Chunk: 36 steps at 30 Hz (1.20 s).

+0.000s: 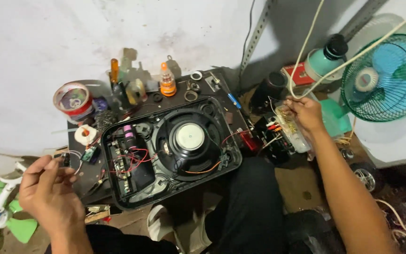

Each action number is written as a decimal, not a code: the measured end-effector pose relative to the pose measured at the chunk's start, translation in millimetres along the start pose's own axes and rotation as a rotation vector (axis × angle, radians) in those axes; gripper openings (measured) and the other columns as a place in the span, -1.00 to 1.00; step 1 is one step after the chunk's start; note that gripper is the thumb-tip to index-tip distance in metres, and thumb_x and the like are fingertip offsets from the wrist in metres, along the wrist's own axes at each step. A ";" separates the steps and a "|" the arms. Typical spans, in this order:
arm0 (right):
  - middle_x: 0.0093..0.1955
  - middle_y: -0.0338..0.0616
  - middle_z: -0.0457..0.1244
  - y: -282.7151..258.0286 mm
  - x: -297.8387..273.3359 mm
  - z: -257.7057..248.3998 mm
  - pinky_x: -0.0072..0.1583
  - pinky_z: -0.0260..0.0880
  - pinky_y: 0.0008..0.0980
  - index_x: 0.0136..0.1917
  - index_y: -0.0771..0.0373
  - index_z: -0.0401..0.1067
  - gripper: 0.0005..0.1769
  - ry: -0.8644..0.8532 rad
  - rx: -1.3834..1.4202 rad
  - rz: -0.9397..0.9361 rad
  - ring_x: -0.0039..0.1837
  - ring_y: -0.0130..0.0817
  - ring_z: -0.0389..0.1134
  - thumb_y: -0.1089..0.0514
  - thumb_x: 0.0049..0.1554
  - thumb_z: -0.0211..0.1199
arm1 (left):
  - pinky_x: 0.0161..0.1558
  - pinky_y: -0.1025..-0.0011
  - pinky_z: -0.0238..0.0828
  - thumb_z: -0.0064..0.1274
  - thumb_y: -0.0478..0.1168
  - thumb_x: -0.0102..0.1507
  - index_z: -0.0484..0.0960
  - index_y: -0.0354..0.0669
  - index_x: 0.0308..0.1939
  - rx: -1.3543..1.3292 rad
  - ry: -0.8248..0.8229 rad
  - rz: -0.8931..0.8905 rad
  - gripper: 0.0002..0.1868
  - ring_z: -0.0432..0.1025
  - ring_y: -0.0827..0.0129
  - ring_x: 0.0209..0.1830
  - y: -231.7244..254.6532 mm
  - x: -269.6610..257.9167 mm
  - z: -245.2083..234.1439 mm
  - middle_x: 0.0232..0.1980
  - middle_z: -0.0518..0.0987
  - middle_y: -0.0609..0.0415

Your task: The person works on a disassembled electronic device, connecting wires to a circuit board and a speaker. They handle a small blue circuit board, red and black wires, and a speaker, then retrieve a small component from a plastic parts box and attach it to the wiring.

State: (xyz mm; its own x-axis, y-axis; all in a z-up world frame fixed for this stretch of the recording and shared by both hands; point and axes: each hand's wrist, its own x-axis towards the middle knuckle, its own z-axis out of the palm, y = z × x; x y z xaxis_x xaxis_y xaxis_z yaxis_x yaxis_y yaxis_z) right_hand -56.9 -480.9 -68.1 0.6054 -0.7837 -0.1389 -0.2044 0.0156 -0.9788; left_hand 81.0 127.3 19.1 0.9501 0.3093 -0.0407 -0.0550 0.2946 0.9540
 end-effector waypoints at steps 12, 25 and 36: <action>-0.16 0.06 0.40 -11.8 -10.8 2.1 -0.04 0.52 -0.51 0.09 0.40 0.48 -0.86 -0.098 0.118 0.018 -0.11 -0.28 0.49 0.32 0.25 0.26 | -0.36 0.71 0.35 0.12 -0.23 0.35 0.63 0.05 -0.01 0.107 0.057 -0.019 -0.86 0.49 0.61 -0.39 -3.6 1.1 1.0 -0.19 0.63 0.28; 0.01 0.07 0.43 -38.6 -33.8 10.0 -0.15 0.43 -0.54 0.06 0.39 0.48 -0.88 -0.099 0.071 -0.008 -0.13 -0.33 0.47 0.33 0.24 0.23 | -0.42 0.67 0.34 0.12 -0.23 0.35 0.60 0.00 -0.03 0.063 0.036 -0.002 -0.88 0.48 0.58 -0.42 -11.0 4.0 0.7 -0.17 0.64 0.21; -0.13 -0.15 0.39 -42.1 -81.8 31.1 -0.13 0.40 -0.65 0.07 0.24 0.52 -0.81 -0.256 0.094 -0.122 -0.20 -0.52 0.38 0.29 0.17 0.23 | -0.47 0.64 0.40 0.23 -0.26 0.18 0.67 -0.11 -0.07 0.016 0.117 0.053 -0.77 0.49 0.48 -0.52 -18.0 10.6 -3.6 -0.29 0.57 0.19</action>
State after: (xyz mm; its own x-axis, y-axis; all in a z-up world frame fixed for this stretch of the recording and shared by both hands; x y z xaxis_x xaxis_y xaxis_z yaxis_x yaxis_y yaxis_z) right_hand -73.9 -398.2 -20.3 0.7977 -0.6016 -0.0409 -0.0530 -0.0024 -0.9986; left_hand 91.0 128.5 0.4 0.9034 0.4282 -0.0235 -0.0987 0.2610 0.9603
